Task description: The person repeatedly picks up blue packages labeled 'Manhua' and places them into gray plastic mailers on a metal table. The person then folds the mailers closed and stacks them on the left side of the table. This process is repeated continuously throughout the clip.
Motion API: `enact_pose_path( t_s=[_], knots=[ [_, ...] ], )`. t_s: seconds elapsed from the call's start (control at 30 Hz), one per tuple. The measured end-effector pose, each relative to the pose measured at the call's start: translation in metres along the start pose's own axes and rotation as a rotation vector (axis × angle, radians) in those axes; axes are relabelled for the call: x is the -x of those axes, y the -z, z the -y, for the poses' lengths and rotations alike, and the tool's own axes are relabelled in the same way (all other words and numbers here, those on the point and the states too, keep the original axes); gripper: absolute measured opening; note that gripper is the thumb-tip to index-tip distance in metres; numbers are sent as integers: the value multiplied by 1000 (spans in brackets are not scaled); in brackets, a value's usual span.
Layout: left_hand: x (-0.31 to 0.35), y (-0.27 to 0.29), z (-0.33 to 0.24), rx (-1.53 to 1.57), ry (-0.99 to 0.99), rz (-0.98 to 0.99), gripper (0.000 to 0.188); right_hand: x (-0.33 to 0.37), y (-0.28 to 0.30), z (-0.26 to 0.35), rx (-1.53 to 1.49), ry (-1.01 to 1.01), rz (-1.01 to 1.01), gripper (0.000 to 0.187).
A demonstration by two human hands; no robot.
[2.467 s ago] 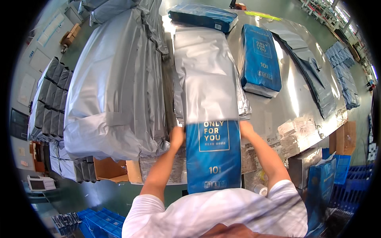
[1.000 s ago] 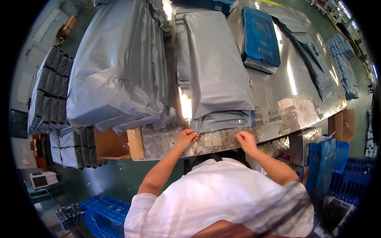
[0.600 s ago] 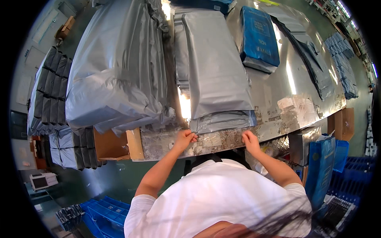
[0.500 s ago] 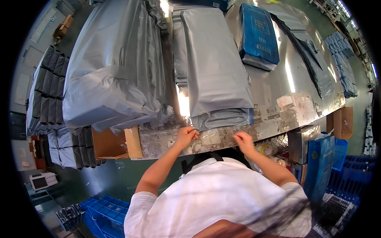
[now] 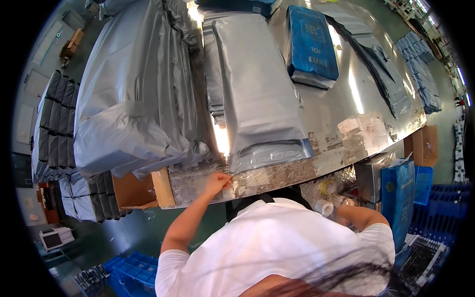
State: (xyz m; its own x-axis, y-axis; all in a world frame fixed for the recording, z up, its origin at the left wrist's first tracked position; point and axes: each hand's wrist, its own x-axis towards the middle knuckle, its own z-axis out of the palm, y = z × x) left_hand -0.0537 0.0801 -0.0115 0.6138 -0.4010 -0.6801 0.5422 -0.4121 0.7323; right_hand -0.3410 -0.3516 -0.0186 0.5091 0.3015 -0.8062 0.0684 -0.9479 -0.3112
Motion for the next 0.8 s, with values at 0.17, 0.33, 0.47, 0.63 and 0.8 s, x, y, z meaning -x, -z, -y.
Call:
enact_pose_path(
  t_s=[0.17,0.33,0.47,0.63,0.8],
  knots=[
    [14,6,-66,-1167,-987,-392,21,23,154,11,420,-31,-692,44],
    [-23,0,-143,-1431,-1549,2,24,-22,268,1,702,418,-921,36],
    [-38,6,-116,-1206,-1411,-91,19,-51,253,-29,261,487,-984,24],
    [20,-14,-82,-694,-1052,-385,11,-30,204,7,-390,268,-1318,11],
    [14,-35,-34,-203,-500,-713,36,-51,162,36,-1118,95,-1304,35]
  ],
)
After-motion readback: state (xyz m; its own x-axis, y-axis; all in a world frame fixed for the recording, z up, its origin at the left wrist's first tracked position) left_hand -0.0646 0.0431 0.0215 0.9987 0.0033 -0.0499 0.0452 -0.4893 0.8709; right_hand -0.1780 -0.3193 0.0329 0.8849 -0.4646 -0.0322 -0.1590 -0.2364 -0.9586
